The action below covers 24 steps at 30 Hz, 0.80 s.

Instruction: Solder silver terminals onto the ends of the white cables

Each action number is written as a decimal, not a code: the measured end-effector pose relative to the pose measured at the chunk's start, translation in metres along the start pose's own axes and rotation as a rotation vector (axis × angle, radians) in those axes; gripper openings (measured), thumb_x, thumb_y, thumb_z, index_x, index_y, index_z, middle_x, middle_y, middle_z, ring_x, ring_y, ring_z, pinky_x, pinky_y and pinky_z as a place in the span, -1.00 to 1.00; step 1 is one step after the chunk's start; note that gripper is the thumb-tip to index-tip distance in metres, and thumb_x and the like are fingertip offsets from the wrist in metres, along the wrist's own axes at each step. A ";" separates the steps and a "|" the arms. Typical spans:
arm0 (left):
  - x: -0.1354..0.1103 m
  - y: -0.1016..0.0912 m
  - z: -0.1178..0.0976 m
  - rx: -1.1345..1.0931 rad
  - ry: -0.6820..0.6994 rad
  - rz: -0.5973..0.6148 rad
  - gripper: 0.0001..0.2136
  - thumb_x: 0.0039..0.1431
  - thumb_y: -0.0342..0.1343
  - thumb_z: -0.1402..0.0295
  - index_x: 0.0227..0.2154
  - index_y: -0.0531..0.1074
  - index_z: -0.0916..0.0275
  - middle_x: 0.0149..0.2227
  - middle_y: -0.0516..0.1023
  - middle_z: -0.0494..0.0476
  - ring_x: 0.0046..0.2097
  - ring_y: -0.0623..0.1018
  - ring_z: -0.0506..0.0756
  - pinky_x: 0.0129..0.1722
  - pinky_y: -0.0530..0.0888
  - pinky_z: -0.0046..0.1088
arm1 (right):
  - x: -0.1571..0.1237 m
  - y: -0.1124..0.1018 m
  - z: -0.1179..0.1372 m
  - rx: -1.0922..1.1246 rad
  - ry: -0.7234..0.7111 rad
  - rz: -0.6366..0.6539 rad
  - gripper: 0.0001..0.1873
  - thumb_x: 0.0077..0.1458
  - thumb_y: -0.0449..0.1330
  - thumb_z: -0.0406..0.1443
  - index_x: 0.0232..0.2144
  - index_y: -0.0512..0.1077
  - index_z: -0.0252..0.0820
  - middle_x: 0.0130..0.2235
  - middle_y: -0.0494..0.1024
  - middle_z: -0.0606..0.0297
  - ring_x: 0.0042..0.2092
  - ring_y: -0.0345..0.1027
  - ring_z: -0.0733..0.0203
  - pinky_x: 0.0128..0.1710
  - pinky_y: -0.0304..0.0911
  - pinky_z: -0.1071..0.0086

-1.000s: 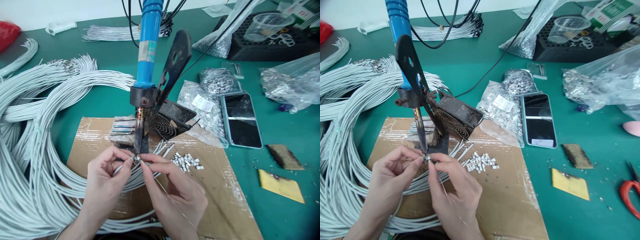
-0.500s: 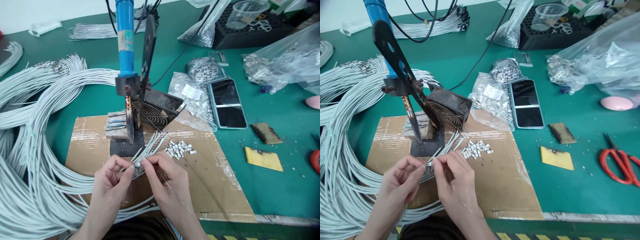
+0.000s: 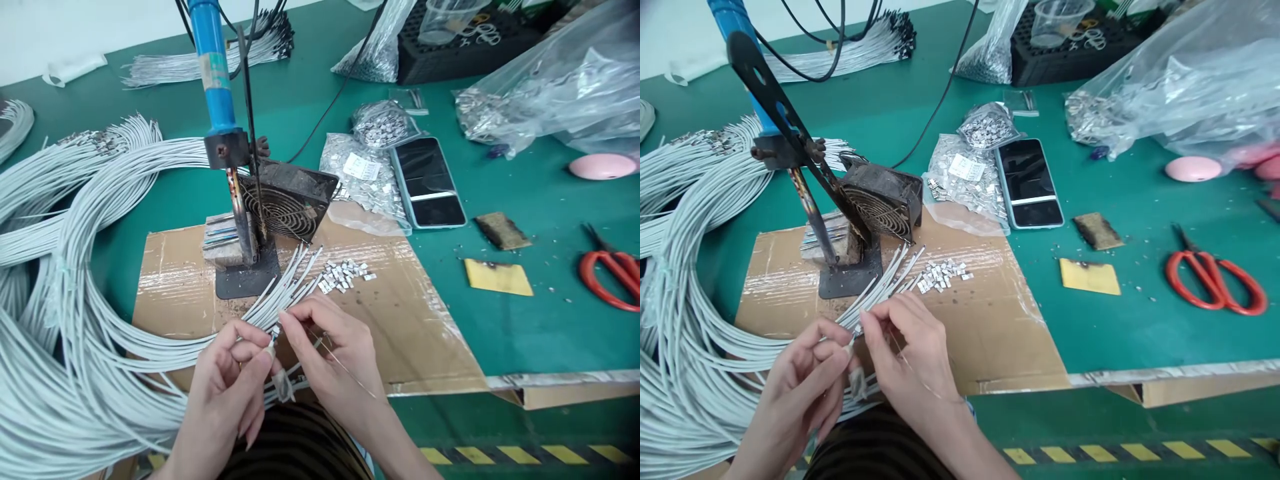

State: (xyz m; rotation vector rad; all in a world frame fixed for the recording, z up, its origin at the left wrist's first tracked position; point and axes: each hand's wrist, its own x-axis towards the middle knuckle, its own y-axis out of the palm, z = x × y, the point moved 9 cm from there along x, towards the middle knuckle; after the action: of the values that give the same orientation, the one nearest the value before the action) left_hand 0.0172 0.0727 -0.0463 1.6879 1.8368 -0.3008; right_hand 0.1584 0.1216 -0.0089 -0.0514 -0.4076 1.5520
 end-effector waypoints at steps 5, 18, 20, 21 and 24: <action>-0.004 0.001 0.001 -0.001 0.012 0.006 -0.71 0.20 0.39 0.13 -0.30 0.48 0.23 -0.50 0.57 -0.07 -0.73 0.10 -0.23 -0.75 0.22 -0.75 | -0.003 -0.003 0.003 0.019 -0.018 -0.012 -0.71 0.31 0.22 -0.40 -0.49 0.42 -0.14 -0.49 0.45 0.41 -0.41 0.29 0.28 -0.40 0.24 0.40; -0.007 0.001 0.004 -0.025 0.033 0.012 -0.72 0.20 0.40 0.14 -0.29 0.49 0.22 -0.51 0.56 -0.12 -0.73 0.10 -0.24 -0.74 0.24 -0.78 | -0.005 -0.007 0.008 0.040 -0.051 -0.033 -0.71 0.29 0.23 -0.42 -0.50 0.42 -0.15 -0.50 0.44 0.40 -0.42 0.31 0.29 -0.43 0.24 0.42; -0.007 0.001 0.004 -0.019 0.037 0.010 -0.71 0.20 0.40 0.13 -0.29 0.49 0.22 -0.50 0.57 -0.11 -0.73 0.10 -0.24 -0.74 0.24 -0.78 | -0.006 -0.008 0.008 0.041 -0.046 -0.039 -0.71 0.29 0.23 -0.41 -0.51 0.42 -0.15 -0.50 0.44 0.40 -0.43 0.31 0.29 -0.44 0.24 0.42; -0.008 0.001 0.004 -0.016 0.040 0.007 -0.71 0.20 0.40 0.13 -0.29 0.49 0.22 -0.51 0.56 -0.12 -0.72 0.10 -0.24 -0.74 0.24 -0.78 | -0.006 -0.008 0.007 0.041 -0.042 -0.042 -0.71 0.29 0.23 -0.40 -0.51 0.42 -0.15 -0.51 0.44 0.40 -0.43 0.31 0.29 -0.44 0.24 0.42; -0.008 0.001 0.004 -0.004 0.048 -0.009 -0.71 0.20 0.40 0.13 -0.29 0.49 0.22 -0.54 0.51 -0.16 -0.73 0.10 -0.24 -0.74 0.24 -0.79 | -0.006 -0.009 0.006 0.038 -0.034 -0.046 -0.71 0.28 0.23 -0.40 -0.51 0.43 -0.15 -0.51 0.44 0.40 -0.44 0.32 0.28 -0.45 0.25 0.42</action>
State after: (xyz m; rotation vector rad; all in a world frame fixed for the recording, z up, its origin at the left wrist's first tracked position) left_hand 0.0187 0.0639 -0.0441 1.6981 1.8791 -0.2624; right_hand 0.1660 0.1138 -0.0025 0.0134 -0.4037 1.5168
